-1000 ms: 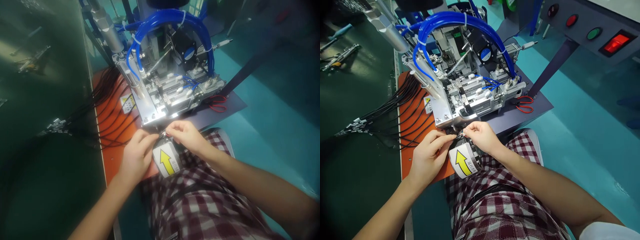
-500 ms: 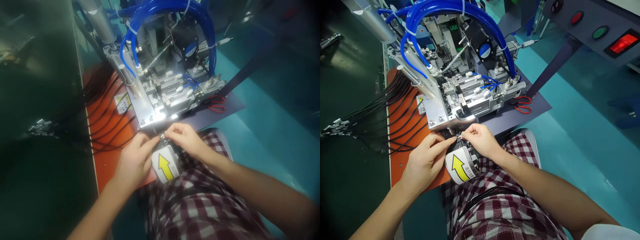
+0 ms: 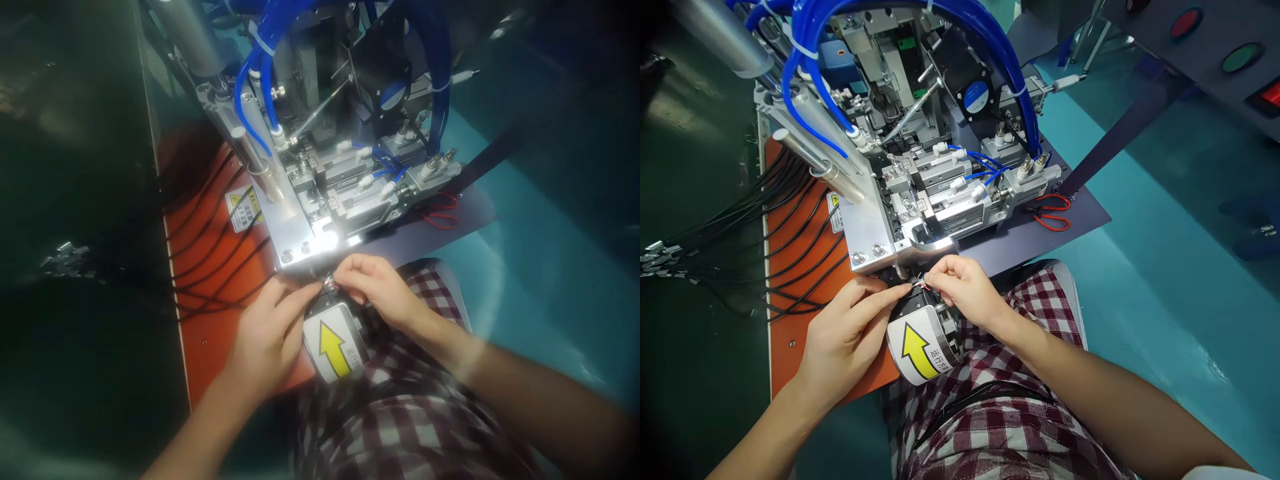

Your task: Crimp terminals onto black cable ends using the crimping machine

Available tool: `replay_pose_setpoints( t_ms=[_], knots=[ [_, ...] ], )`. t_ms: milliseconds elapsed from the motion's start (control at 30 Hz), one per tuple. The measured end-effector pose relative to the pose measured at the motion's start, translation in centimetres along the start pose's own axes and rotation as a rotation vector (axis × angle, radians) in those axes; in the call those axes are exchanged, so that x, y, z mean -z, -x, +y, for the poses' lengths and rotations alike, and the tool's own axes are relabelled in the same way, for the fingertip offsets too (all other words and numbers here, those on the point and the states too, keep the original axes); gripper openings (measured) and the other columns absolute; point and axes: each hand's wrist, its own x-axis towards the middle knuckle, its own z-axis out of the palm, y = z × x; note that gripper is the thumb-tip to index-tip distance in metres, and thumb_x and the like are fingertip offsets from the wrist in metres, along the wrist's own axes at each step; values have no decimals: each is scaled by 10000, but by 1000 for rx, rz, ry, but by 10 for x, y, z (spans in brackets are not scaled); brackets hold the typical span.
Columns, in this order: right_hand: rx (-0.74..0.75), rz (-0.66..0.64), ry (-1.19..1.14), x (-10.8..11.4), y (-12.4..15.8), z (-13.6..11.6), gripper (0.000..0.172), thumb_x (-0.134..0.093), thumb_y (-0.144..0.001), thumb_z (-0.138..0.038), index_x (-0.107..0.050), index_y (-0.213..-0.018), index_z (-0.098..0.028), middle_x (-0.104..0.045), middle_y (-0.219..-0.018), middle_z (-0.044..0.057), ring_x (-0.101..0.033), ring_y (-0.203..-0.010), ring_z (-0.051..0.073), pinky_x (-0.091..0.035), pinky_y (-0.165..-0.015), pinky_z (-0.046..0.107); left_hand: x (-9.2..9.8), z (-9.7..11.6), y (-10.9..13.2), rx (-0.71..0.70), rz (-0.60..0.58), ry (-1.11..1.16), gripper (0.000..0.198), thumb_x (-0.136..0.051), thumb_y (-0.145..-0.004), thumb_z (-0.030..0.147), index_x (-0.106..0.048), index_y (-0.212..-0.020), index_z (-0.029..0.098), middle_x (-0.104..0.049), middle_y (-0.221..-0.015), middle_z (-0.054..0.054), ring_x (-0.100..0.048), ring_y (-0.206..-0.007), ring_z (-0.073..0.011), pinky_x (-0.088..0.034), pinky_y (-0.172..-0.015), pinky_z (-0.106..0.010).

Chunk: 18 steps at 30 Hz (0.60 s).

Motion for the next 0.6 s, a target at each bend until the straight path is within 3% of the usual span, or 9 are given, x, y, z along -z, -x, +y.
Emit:
replay_pose_setpoints(
  t_ms=[600],
  knots=[
    [-21, -23, 20, 2, -2, 2, 206, -619, -774, -300, -535, -635, -173, -431, -460, -79, -367, -447, 76, -293, -466, 230, -1, 1, 2, 32, 1, -14, 291, -501, -889, 54, -645, -1104, 186, -591, -946, -44, -602, -840, -125, -514, -686, -217]
  ],
)
